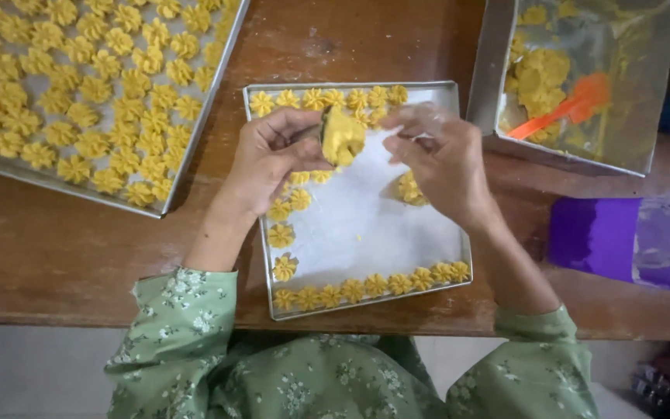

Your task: Using a handheld mold to shape cookie dough into flower patterns on a baking sheet.

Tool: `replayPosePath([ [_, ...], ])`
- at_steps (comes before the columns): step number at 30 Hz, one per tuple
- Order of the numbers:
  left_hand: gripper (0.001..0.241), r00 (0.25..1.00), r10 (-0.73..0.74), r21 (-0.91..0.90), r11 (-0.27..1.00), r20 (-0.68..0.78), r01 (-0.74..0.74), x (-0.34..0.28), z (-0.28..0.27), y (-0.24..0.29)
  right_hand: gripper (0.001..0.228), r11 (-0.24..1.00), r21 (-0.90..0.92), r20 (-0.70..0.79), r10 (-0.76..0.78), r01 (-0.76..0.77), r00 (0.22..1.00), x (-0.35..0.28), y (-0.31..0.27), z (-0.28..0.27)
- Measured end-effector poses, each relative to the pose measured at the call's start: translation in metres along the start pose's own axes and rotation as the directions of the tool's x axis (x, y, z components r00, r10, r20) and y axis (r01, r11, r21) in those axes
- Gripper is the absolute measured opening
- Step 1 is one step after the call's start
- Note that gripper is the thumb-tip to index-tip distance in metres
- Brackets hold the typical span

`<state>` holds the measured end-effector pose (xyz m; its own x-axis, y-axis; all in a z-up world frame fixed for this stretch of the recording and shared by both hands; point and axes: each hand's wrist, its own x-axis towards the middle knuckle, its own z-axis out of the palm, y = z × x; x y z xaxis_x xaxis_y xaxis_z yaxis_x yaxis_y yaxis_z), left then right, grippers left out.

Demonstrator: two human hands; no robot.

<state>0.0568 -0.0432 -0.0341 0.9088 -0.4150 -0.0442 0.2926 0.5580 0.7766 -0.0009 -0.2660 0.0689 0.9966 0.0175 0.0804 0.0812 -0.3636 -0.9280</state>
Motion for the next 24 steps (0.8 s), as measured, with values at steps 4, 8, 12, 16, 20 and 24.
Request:
replayPosePath([
  [4,0.039,0.999,0.03,-0.045,0.999,-0.015,-0.03,-0.001,-0.008,0.004,0.018,0.917,-0.327,0.162,-0.183,0.227,0.97,-0.003,0.064,0.028],
  [8,0.036,0.999,0.044,-0.107,0.993,0.023,-0.041,-0.003,-0.005,0.008,0.011,0.637,-0.698,0.257,-0.203,0.327,0.945,-0.005,0.086,0.054],
  [12,0.035,0.997,0.051,-0.151,0.988,0.051,-0.043,-0.004,-0.002,0.014,0.002,0.477,-0.769,0.346,-0.252,0.427,0.904,-0.006,0.122,0.056],
  [16,0.034,0.996,0.055,-0.159,0.986,0.07,-0.044,-0.003,-0.007,0.012,0.011,0.613,-0.657,0.378,-0.235,0.438,0.895,-0.03,0.09,0.045],
  [20,0.031,0.995,0.051,-0.212,0.977,0.084,-0.032,-0.002,-0.006,0.012,0.014,0.684,-0.563,0.455,-0.212,0.463,0.865,-0.072,0.104,0.04],
  [24,0.031,0.993,0.044,-0.241,0.97,0.106,-0.018,-0.002,-0.006,0.01,0.017,0.639,-0.524,0.492,-0.313,0.564,0.812,-0.093,0.132,0.034],
])
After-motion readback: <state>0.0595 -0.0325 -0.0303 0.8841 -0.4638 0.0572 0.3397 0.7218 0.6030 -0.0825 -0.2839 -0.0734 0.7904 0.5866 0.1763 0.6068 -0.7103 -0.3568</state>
